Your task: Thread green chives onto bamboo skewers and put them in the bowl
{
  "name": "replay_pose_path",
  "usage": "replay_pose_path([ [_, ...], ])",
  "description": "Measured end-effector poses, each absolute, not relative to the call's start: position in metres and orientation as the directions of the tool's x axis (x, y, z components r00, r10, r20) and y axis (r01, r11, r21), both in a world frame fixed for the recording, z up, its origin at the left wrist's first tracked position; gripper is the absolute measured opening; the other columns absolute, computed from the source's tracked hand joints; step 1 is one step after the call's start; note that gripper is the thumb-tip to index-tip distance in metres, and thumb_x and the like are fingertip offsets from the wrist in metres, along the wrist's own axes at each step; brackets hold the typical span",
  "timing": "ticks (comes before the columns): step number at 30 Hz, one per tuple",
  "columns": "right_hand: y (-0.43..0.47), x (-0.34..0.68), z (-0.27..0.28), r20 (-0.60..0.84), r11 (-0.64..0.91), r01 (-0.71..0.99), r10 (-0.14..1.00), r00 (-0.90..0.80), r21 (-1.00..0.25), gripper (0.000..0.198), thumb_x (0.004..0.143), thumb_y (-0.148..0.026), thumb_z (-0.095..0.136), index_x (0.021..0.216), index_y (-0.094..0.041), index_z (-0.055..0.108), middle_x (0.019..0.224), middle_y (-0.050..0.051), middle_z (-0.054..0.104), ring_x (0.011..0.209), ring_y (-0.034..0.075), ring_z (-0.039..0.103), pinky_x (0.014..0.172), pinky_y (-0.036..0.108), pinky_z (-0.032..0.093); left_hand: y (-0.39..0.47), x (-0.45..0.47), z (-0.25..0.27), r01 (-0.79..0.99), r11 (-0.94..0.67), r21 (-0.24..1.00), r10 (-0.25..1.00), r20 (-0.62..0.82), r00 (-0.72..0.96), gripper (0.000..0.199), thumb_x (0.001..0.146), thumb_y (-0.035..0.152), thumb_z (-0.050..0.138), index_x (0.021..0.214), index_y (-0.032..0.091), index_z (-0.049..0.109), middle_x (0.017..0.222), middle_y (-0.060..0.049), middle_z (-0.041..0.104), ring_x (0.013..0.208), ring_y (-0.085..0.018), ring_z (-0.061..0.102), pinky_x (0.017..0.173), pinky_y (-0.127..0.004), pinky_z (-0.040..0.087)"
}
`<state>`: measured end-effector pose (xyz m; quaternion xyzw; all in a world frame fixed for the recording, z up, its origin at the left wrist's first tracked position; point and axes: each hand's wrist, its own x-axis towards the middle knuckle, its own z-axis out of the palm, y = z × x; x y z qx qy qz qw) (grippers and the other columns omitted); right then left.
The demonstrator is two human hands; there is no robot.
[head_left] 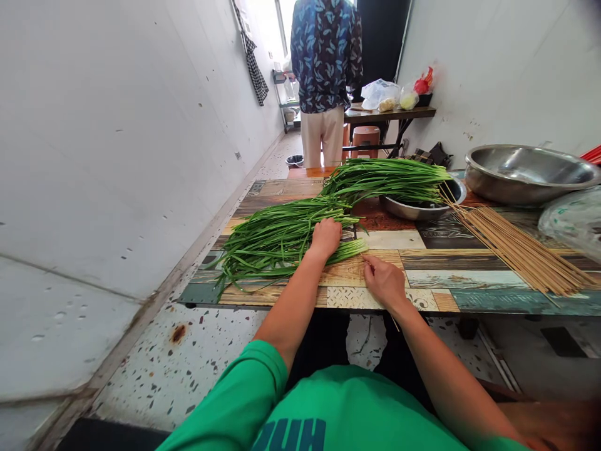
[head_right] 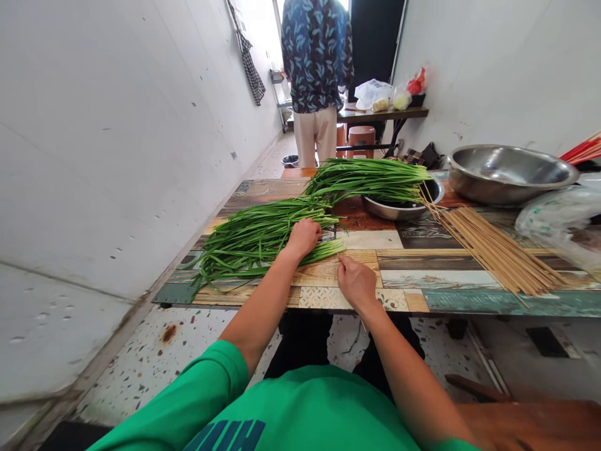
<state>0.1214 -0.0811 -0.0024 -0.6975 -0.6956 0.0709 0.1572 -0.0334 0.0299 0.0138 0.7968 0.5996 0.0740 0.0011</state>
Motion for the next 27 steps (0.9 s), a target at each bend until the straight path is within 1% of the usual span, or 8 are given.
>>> replay_pose_path([
  [3,-0.0807,0.1211,-0.0029,0.116,0.013,0.949,0.993,0.024,-0.316,0.039,0.091,-0.030,0.041,0.120,-0.026,0.067,0.098,0.006,0.075,0.087,0.022,0.069,0.074,0.030,0.047,0.0307,-0.0328,0.0117,0.942,-0.311,0.128,0.947,0.120,0.297,0.026,0.091,0.019,0.044,0.095,0.015,0.069,0.102,-0.012,0.069,0.100,-0.024,0.060,0.089,-0.038,0.039],
  [6,-0.0803,0.1208,-0.0034,0.112,0.009,0.948,0.993,0.028,-0.319,0.039,0.091,-0.030,0.041,0.121,-0.027,0.066,0.098,0.005,0.075,0.087,0.021,0.069,0.074,0.029,0.047,0.0319,-0.0307,0.0106,0.936,-0.300,0.186,0.952,0.123,0.281,0.025,0.090,0.019,0.045,0.095,0.016,0.069,0.100,-0.010,0.071,0.100,-0.024,0.061,0.092,-0.040,0.036],
  [8,-0.0802,0.1209,-0.0036,0.114,0.012,0.948,0.993,0.025,-0.317,0.038,0.091,-0.030,0.042,0.120,-0.027,0.067,0.098,0.005,0.075,0.086,0.021,0.069,0.074,0.029,0.047,0.0325,-0.0296,0.0106,0.934,-0.297,0.200,0.954,0.111,0.279,0.025,0.090,0.019,0.045,0.094,0.017,0.070,0.099,-0.010,0.072,0.101,-0.024,0.061,0.092,-0.041,0.035],
  [13,-0.0803,0.1213,-0.0040,0.132,0.027,0.948,0.991,0.015,-0.317,0.038,0.091,-0.029,0.042,0.119,-0.025,0.068,0.099,0.005,0.075,0.085,0.020,0.069,0.074,0.028,0.048,0.0322,-0.0307,0.0110,0.931,-0.310,0.193,0.949,0.115,0.292,0.027,0.089,0.018,0.046,0.092,0.017,0.072,0.102,-0.010,0.070,0.104,-0.024,0.059,0.090,-0.040,0.036],
  [18,-0.0803,0.1219,-0.0046,0.138,0.034,0.946,0.990,0.011,-0.322,0.038,0.091,-0.029,0.042,0.118,-0.025,0.068,0.100,0.005,0.075,0.086,0.019,0.069,0.075,0.028,0.048,0.0326,-0.0345,0.0116,0.917,-0.338,0.213,0.941,0.091,0.326,0.026,0.087,0.019,0.050,0.099,0.021,0.073,0.106,-0.008,0.070,0.106,-0.023,0.058,0.092,-0.039,0.037],
  [23,-0.0802,0.1220,-0.0045,0.134,0.028,0.947,0.991,0.016,-0.321,0.039,0.091,-0.029,0.041,0.119,-0.025,0.067,0.097,0.005,0.075,0.085,0.020,0.069,0.073,0.028,0.047,0.0326,-0.0316,0.0123,0.930,-0.332,0.159,0.942,0.100,0.319,0.027,0.088,0.018,0.048,0.097,0.018,0.073,0.102,-0.010,0.072,0.104,-0.025,0.061,0.094,-0.042,0.038],
  [27,-0.0804,0.1216,-0.0036,0.122,0.024,0.947,0.992,0.016,-0.321,0.039,0.091,-0.029,0.041,0.119,-0.025,0.067,0.098,0.006,0.075,0.086,0.021,0.069,0.074,0.029,0.047,0.0315,-0.0283,0.0122,0.931,-0.316,0.184,0.948,0.098,0.302,0.027,0.088,0.020,0.047,0.099,0.018,0.072,0.104,-0.010,0.071,0.105,-0.024,0.061,0.093,-0.040,0.041],
])
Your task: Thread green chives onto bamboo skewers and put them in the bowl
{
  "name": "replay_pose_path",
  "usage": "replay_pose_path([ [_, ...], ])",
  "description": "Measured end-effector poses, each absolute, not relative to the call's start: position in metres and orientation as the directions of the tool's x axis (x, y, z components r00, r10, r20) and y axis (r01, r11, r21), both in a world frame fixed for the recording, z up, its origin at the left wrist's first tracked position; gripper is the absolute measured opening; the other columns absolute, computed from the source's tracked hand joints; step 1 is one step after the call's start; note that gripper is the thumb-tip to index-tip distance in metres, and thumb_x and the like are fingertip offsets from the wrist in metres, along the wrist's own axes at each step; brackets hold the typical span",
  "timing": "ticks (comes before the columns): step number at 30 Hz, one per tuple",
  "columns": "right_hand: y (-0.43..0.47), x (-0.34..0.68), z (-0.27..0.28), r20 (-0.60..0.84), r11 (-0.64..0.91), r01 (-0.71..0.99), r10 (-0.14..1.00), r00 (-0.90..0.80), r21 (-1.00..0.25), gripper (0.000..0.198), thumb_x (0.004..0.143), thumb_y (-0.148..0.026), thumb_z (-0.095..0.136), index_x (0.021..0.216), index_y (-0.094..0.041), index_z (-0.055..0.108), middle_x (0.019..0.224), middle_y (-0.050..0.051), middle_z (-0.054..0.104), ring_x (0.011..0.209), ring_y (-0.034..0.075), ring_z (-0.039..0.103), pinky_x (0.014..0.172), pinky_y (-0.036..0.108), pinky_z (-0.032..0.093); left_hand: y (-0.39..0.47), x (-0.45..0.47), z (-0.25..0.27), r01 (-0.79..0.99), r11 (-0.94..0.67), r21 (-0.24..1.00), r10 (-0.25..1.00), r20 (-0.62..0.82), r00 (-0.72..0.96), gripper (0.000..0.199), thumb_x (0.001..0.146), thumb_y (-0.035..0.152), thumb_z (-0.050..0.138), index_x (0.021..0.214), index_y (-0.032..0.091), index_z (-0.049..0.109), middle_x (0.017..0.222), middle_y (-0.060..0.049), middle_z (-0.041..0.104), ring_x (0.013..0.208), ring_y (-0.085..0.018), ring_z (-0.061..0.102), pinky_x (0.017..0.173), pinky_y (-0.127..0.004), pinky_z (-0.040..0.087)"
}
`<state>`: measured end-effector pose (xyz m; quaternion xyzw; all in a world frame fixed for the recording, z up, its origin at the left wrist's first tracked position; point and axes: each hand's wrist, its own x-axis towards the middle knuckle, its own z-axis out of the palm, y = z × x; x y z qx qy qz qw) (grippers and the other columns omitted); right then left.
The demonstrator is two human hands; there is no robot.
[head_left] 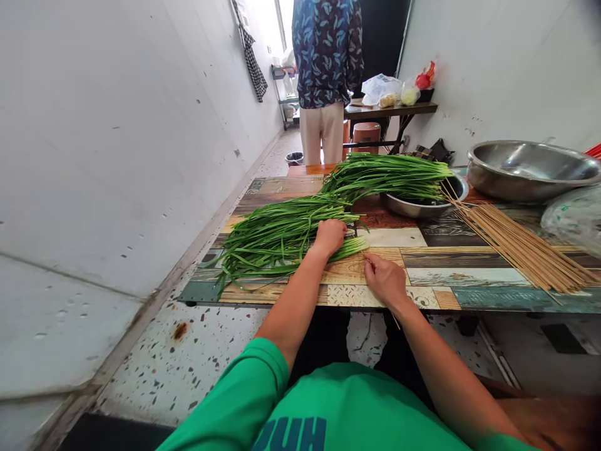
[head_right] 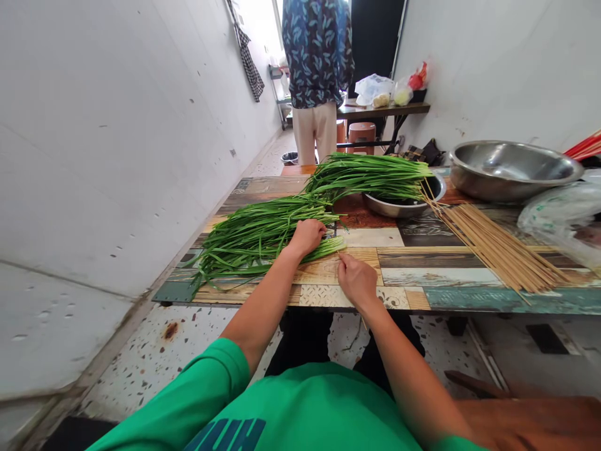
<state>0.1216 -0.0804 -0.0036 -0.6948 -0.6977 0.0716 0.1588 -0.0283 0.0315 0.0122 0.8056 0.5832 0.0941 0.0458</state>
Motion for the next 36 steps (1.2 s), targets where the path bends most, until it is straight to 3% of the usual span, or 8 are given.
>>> replay_pose_path([
  [36,-0.0774,0.1227,-0.0057,0.120,0.041,0.955,0.993,-0.006,-0.294,0.039,0.091,-0.031,0.040,0.115,-0.025,0.070,0.097,0.005,0.075,0.085,0.020,0.069,0.071,0.027,0.046,0.0357,-0.0237,0.0030,0.912,-0.291,0.288,0.956,0.125,0.265,0.027,0.085,0.019,0.049,0.095,0.018,0.074,0.105,-0.008,0.072,0.100,-0.022,0.063,0.091,-0.032,0.046],
])
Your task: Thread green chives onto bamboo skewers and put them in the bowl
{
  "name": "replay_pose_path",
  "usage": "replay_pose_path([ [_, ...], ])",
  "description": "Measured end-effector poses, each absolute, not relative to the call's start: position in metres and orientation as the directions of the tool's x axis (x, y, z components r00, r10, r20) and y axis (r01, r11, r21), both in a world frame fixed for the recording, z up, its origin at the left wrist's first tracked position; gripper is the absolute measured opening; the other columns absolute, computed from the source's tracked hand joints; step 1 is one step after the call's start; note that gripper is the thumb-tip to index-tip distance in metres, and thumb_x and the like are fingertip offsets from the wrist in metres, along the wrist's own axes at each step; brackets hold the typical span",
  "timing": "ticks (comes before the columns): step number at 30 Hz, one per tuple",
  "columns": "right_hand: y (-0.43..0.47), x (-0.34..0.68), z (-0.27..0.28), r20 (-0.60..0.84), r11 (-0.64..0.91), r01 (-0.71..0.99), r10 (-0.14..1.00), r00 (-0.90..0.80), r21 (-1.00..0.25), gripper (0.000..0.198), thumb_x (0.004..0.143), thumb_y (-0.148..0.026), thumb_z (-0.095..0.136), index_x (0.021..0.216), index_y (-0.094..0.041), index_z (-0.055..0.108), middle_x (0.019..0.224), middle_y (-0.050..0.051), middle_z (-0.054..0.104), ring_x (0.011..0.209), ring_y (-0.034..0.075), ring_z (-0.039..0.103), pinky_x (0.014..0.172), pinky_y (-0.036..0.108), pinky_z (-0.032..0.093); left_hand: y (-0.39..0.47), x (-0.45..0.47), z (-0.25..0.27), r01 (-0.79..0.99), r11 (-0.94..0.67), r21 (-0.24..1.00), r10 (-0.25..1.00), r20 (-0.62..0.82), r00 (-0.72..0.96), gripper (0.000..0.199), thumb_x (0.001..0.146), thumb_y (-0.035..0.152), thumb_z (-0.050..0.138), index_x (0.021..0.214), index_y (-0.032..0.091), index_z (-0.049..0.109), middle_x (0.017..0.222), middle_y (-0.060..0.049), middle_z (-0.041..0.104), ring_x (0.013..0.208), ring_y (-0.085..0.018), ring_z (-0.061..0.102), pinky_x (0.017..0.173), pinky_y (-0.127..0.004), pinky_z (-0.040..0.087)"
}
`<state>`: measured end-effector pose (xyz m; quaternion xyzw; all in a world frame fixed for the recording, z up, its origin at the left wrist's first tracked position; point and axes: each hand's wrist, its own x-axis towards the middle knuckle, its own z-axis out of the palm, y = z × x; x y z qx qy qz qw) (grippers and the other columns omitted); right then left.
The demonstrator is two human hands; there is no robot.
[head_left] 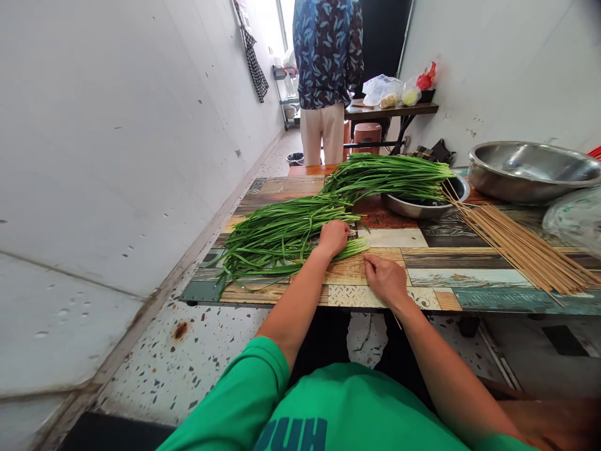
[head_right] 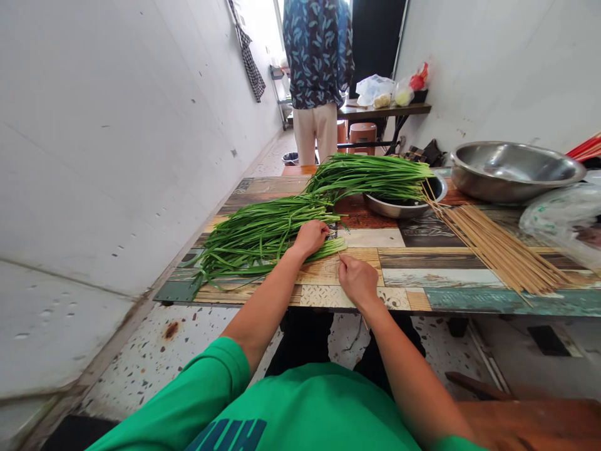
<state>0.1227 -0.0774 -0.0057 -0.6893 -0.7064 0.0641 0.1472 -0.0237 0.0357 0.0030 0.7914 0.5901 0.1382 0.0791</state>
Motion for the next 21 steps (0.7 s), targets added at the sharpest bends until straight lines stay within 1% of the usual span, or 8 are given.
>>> replay_pose_path([
  [7,-0.076,0.123,-0.006,0.115,0.032,0.956,0.993,0.001,-0.291,0.039,0.091,-0.032,0.040,0.115,-0.026,0.070,0.096,0.005,0.075,0.084,0.020,0.069,0.071,0.027,0.047,0.037,-0.025,0.000,0.890,-0.320,0.326,0.947,0.131,0.292,0.025,0.085,0.019,0.051,0.095,0.018,0.074,0.104,-0.008,0.072,0.099,-0.020,0.063,0.092,-0.032,0.046],
  [15,-0.078,0.122,-0.003,0.113,0.033,0.953,0.994,0.001,-0.300,0.039,0.090,-0.030,0.041,0.115,-0.026,0.070,0.098,0.005,0.075,0.087,0.020,0.069,0.072,0.028,0.046,0.038,-0.027,0.000,0.850,-0.342,0.401,0.940,0.131,0.316,0.024,0.082,0.016,0.054,0.095,0.018,0.074,0.104,-0.006,0.072,0.100,-0.020,0.063,0.093,-0.030,0.046],
  [17,-0.078,0.122,-0.003,0.111,0.029,0.951,0.994,0.006,-0.307,0.038,0.090,-0.030,0.041,0.115,-0.026,0.070,0.098,0.005,0.075,0.087,0.020,0.069,0.073,0.028,0.047,0.036,-0.027,0.003,0.826,-0.361,0.433,0.930,0.106,0.351,0.025,0.082,0.015,0.054,0.095,0.017,0.075,0.102,-0.005,0.073,0.098,-0.018,0.064,0.092,-0.028,0.046],
  [21,-0.078,0.122,-0.002,0.109,0.013,0.949,0.994,0.023,-0.316,0.039,0.090,-0.029,0.041,0.116,-0.026,0.069,0.098,0.005,0.075,0.088,0.020,0.068,0.074,0.028,0.046,0.034,-0.031,0.011,0.755,-0.430,0.496,0.879,0.040,0.474,0.029,0.081,0.013,0.050,0.093,0.017,0.076,0.095,-0.003,0.075,0.090,-0.015,0.065,0.087,-0.023,0.047],
])
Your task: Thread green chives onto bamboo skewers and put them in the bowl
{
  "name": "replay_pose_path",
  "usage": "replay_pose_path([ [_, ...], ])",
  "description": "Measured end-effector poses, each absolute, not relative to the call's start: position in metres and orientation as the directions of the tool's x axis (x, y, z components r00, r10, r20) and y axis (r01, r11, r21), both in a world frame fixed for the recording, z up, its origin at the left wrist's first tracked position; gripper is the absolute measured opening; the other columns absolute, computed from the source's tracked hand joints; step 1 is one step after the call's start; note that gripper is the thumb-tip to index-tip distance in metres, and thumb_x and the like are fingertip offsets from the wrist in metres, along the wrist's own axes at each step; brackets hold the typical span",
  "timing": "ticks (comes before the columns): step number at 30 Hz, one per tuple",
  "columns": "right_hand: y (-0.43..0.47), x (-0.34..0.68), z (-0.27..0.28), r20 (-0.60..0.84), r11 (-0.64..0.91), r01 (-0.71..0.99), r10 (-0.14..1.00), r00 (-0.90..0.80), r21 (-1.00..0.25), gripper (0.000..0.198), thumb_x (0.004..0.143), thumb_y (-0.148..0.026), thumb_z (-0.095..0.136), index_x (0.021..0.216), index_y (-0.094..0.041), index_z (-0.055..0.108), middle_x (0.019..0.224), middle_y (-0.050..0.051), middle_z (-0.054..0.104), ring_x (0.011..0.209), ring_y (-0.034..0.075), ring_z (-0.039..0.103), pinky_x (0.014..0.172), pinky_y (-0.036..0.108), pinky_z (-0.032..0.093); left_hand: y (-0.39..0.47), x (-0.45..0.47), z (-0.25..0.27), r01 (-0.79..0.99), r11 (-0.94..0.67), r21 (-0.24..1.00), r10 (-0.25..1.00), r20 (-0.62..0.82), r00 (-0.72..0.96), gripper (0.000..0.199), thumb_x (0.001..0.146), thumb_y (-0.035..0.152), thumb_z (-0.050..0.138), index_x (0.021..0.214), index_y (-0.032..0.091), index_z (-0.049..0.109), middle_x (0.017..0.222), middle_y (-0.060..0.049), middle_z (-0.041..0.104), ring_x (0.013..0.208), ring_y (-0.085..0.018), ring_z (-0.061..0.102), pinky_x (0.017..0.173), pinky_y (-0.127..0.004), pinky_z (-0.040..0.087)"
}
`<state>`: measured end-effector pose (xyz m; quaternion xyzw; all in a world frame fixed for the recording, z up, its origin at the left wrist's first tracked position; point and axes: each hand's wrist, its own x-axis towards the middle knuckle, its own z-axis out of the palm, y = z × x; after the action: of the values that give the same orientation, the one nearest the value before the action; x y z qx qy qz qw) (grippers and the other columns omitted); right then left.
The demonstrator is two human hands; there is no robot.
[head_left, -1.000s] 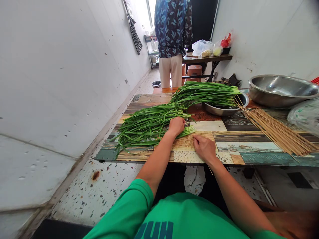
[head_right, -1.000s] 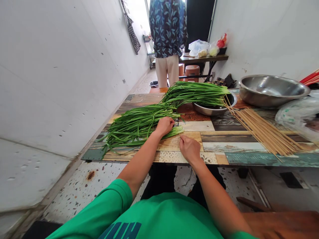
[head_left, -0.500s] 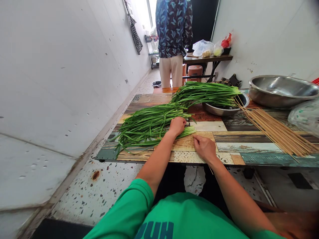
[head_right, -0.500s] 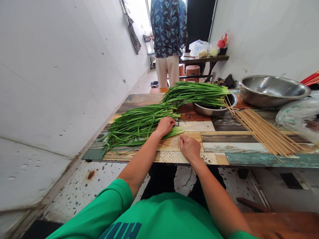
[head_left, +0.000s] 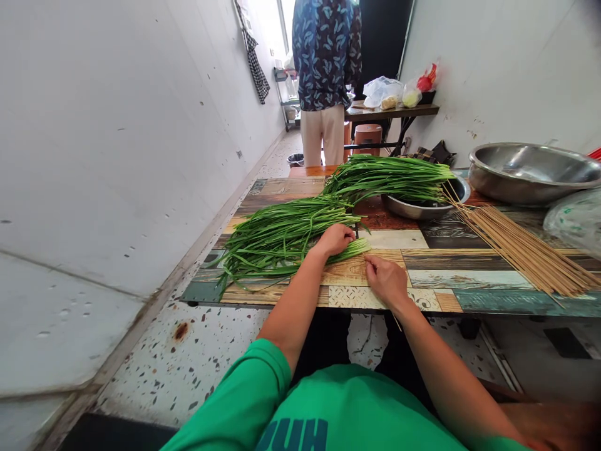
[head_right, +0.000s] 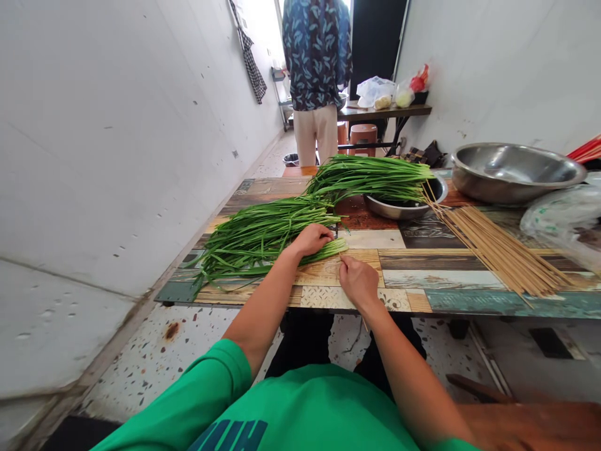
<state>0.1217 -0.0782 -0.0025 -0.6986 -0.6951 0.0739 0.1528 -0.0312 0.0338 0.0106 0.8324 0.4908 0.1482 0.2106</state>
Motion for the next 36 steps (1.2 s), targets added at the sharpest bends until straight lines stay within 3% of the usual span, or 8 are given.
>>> replay_pose_path([
  [3,-0.079,0.122,-0.003,0.115,0.021,0.948,0.993,0.016,-0.317,0.039,0.090,-0.029,0.040,0.117,-0.026,0.069,0.098,0.005,0.075,0.087,0.020,0.068,0.074,0.028,0.046,0.034,-0.034,0.014,0.765,-0.446,0.465,0.875,0.046,0.482,0.031,0.084,0.014,0.047,0.097,0.018,0.076,0.099,-0.002,0.074,0.093,-0.015,0.065,0.088,-0.023,0.047],
  [5,-0.079,0.121,-0.003,0.117,0.021,0.950,0.993,0.016,-0.311,0.040,0.091,-0.030,0.040,0.117,-0.025,0.068,0.098,0.005,0.075,0.086,0.021,0.068,0.073,0.028,0.047,0.035,-0.034,0.016,0.831,-0.410,0.377,0.911,0.121,0.394,0.032,0.086,0.015,0.046,0.100,0.018,0.075,0.105,-0.005,0.073,0.100,-0.017,0.063,0.093,-0.027,0.045],
  [10,-0.079,0.121,-0.004,0.117,0.020,0.950,0.993,0.018,-0.313,0.039,0.091,-0.030,0.040,0.118,-0.026,0.068,0.098,0.005,0.075,0.087,0.021,0.068,0.074,0.029,0.047,0.033,-0.032,0.019,0.970,-0.166,0.176,0.972,0.198,0.130,0.027,0.087,0.021,0.051,0.106,0.019,0.071,0.109,-0.012,0.067,0.107,-0.024,0.057,0.093,-0.036,0.042],
  [27,-0.081,0.122,-0.004,0.130,0.024,0.945,0.991,0.020,-0.325,0.038,0.090,-0.029,0.042,0.118,-0.025,0.068,0.096,0.005,0.075,0.086,0.019,0.069,0.074,0.027,0.047,0.037,-0.037,0.010,0.982,-0.062,0.176,0.966,0.257,0.014,0.022,0.087,0.027,0.056,0.103,0.023,0.070,0.109,-0.010,0.063,0.108,-0.026,0.050,0.092,-0.041,0.034],
  [33,-0.081,0.121,-0.003,0.117,0.016,0.946,0.993,0.024,-0.324,0.038,0.091,-0.029,0.042,0.119,-0.026,0.067,0.099,0.005,0.075,0.087,0.021,0.069,0.074,0.028,0.047,0.029,-0.034,0.015,0.954,-0.214,0.210,0.933,0.333,0.136,0.018,0.087,0.026,0.056,0.096,0.025,0.072,0.108,-0.008,0.066,0.109,-0.024,0.051,0.093,-0.040,0.033],
  [36,-0.081,0.121,-0.003,0.119,0.016,0.947,0.993,0.023,-0.321,0.038,0.091,-0.029,0.041,0.119,-0.026,0.067,0.100,0.005,0.075,0.087,0.021,0.069,0.074,0.029,0.047,0.028,-0.030,0.013,0.929,-0.303,0.213,0.928,0.288,0.237,0.020,0.087,0.027,0.057,0.099,0.025,0.073,0.104,-0.007,0.070,0.105,-0.023,0.055,0.093,-0.038,0.036],
])
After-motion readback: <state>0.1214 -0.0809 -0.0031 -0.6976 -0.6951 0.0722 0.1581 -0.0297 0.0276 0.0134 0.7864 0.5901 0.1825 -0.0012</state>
